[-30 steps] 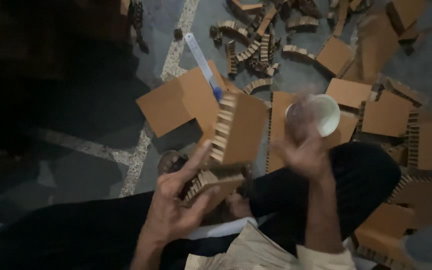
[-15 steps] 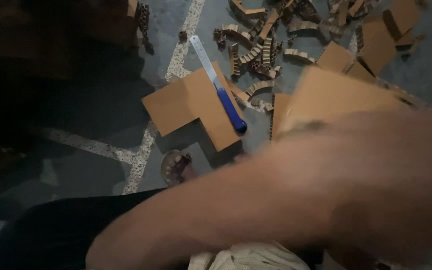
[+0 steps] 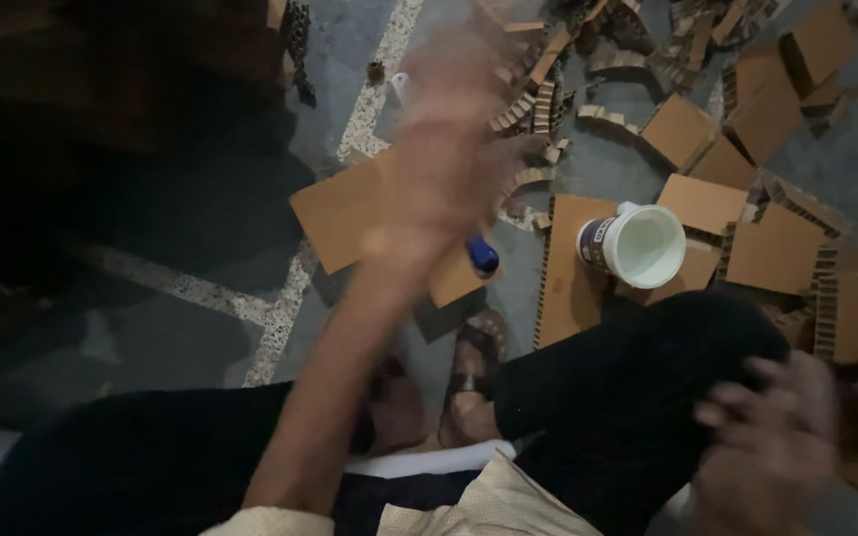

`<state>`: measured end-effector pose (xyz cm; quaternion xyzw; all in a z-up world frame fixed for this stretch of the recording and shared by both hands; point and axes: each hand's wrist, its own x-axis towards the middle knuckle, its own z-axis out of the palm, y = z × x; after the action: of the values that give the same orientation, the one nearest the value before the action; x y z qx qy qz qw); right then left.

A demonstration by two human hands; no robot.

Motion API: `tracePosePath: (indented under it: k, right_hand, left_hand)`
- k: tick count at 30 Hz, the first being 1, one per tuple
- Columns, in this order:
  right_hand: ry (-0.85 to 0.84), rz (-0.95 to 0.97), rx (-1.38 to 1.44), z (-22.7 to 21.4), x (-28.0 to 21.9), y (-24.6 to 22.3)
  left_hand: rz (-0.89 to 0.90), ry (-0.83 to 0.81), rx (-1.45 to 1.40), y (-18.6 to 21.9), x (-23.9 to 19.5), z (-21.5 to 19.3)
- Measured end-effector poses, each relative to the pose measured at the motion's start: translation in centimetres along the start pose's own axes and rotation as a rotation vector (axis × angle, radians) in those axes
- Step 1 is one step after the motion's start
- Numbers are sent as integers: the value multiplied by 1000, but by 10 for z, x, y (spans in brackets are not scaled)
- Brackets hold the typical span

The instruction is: The person sits on the floor and uses a utility knife and a ruler to cut a piece of corrugated cardboard into smaller strips. They repeatedly measure, score, and snap the cardboard, separating the cut pieces by hand.

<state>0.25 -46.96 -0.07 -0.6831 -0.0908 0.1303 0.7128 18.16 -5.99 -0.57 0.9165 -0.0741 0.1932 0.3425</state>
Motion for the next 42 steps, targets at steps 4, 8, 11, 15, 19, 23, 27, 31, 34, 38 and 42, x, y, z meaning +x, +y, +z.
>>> tracePosePath:
  k: [4,8,11,15,19,23,27,31,34,38,42]
  right_hand:
    - [268,47,-820,143,64,48]
    - [93,-64,-906,199,174,118]
    - [117,-112,-1128,209,223,165]
    - [66,105,-1134,201,232,199]
    - [105,-122,-1017,209,232,202]
    - [5,-278,-887,248,239,203]
    - [-155,-61,-886,260,257,207]
    - [-154,-483,-1097,258,261,217]
    - [-173,-292,-989,254,264,223]
    - [-181,-304,-956,252,264,231]
    - [-114,-432,-1156,256,267,240]
  left_hand:
    - [-538,-412,227,-106,-84,22]
    - [-536,-611,336,-140,-134,53]
    - [-477,-611,426,-147,-146,66]
    - [-349,-518,459,-167,-152,70]
    - [-307,-483,455,-180,-159,71]
    - [-292,-494,441,-185,-159,74]
    - [-292,-456,457,-185,-160,73]
    - [-264,-409,492,-184,-163,73]
    - [-268,-417,454,-185,-162,73]
    - [-289,-466,462,-187,-162,76]
    - [-267,-450,523,-188,-161,78]
